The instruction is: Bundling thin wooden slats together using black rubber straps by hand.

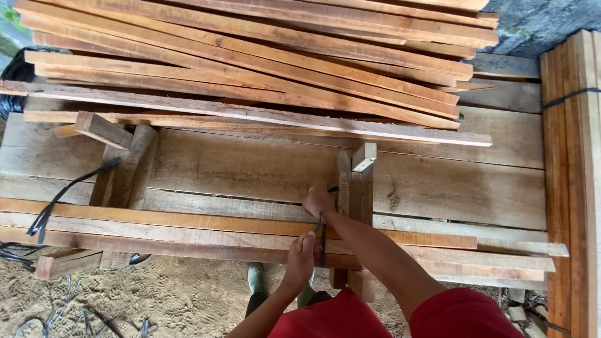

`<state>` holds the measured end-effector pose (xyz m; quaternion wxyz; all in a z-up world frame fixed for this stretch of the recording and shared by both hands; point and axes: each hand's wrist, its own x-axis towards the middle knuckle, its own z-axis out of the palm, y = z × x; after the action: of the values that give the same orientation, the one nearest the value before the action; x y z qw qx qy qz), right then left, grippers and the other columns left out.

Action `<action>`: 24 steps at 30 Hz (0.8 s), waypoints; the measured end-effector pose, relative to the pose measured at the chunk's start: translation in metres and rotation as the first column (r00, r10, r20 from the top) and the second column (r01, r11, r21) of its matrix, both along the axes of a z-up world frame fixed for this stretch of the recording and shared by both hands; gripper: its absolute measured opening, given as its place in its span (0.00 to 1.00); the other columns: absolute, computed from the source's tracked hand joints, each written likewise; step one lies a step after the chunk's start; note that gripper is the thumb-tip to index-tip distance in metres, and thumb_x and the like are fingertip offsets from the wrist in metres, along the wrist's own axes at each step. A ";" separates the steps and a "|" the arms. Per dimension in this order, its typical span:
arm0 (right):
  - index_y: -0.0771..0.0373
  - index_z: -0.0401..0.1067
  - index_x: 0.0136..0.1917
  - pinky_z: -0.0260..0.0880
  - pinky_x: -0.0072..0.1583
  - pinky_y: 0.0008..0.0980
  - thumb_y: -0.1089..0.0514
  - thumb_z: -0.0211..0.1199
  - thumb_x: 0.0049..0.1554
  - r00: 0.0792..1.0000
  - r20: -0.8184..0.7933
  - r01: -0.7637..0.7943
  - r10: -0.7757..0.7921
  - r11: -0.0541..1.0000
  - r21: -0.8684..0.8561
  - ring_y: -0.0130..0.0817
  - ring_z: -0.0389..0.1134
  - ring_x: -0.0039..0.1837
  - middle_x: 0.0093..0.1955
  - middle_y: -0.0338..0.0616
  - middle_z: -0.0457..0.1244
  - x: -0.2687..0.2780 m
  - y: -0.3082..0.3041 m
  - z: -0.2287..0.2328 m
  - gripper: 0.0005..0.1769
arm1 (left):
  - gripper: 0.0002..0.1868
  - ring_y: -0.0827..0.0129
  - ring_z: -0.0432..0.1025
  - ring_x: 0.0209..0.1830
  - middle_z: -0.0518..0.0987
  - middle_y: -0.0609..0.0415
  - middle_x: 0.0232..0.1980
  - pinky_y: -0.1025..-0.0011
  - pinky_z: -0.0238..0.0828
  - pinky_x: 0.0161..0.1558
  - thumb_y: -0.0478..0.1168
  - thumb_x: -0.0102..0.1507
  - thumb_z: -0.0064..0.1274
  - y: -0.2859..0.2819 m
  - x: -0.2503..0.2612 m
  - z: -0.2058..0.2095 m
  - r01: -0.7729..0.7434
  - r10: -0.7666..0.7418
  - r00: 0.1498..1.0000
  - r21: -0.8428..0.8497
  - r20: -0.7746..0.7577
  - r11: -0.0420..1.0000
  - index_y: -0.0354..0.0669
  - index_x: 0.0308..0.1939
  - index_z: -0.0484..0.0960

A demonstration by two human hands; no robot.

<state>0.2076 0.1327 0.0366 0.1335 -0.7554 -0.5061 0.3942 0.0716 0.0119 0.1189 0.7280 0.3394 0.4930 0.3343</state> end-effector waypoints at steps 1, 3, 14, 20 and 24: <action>0.70 0.65 0.25 0.62 0.35 0.41 0.49 0.54 0.62 1.000 -0.001 -0.005 0.005 1.000 -0.008 0.38 0.53 0.25 0.24 0.47 0.58 -0.001 0.001 0.001 0.29 | 0.21 0.74 0.54 0.25 0.67 0.57 0.25 0.70 0.55 0.30 0.45 0.73 0.40 0.001 -0.001 0.002 -0.005 0.005 1.000 -0.008 -0.001 1.000 0.40 0.26 0.68; 0.68 0.65 0.29 0.59 0.34 0.41 0.53 0.53 0.60 0.995 -0.089 0.032 -0.038 0.997 -0.070 0.37 0.52 0.27 0.27 0.47 0.58 -0.003 0.002 0.004 0.21 | 0.21 0.74 0.56 0.24 0.69 0.57 0.24 0.70 0.56 0.29 0.44 0.72 0.40 0.003 -0.002 0.006 0.032 -0.030 0.999 0.079 -0.022 0.996 0.38 0.26 0.72; 0.70 0.60 0.24 0.53 0.32 0.41 0.53 0.58 0.60 0.990 -0.079 0.124 -0.120 0.991 0.048 0.33 0.45 0.25 0.23 0.45 0.54 0.003 0.007 -0.025 0.27 | 0.21 0.72 0.58 0.23 0.70 0.56 0.23 0.70 0.58 0.29 0.44 0.71 0.39 0.011 -0.002 0.008 0.135 -0.114 0.984 0.152 -0.137 0.979 0.38 0.24 0.71; 0.53 0.63 0.20 0.55 0.28 0.35 0.42 0.54 0.57 0.962 -0.082 0.271 -0.260 0.947 0.175 0.26 0.55 0.24 0.18 0.36 0.52 0.045 0.021 -0.063 0.27 | 0.24 0.59 0.69 0.30 0.74 0.43 0.25 0.58 0.67 0.39 0.52 0.72 0.41 0.036 -0.007 -0.049 0.465 -0.337 0.851 0.278 -0.403 0.841 0.42 0.26 0.75; 0.53 0.59 0.25 0.57 0.33 0.41 0.50 0.52 0.63 0.805 -0.472 0.470 -0.359 0.872 0.140 0.27 0.45 0.24 0.21 0.37 0.47 0.073 0.000 0.015 0.25 | 0.21 0.50 0.71 0.31 0.75 0.37 0.27 0.55 0.68 0.39 0.48 0.68 0.38 0.067 -0.012 -0.021 0.687 -0.524 0.711 0.305 -0.469 0.660 0.37 0.29 0.74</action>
<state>0.2805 0.1328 0.0521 0.4195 -0.7186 -0.3305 0.4454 0.0598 0.0787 0.0983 0.5990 0.6999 0.3730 0.1104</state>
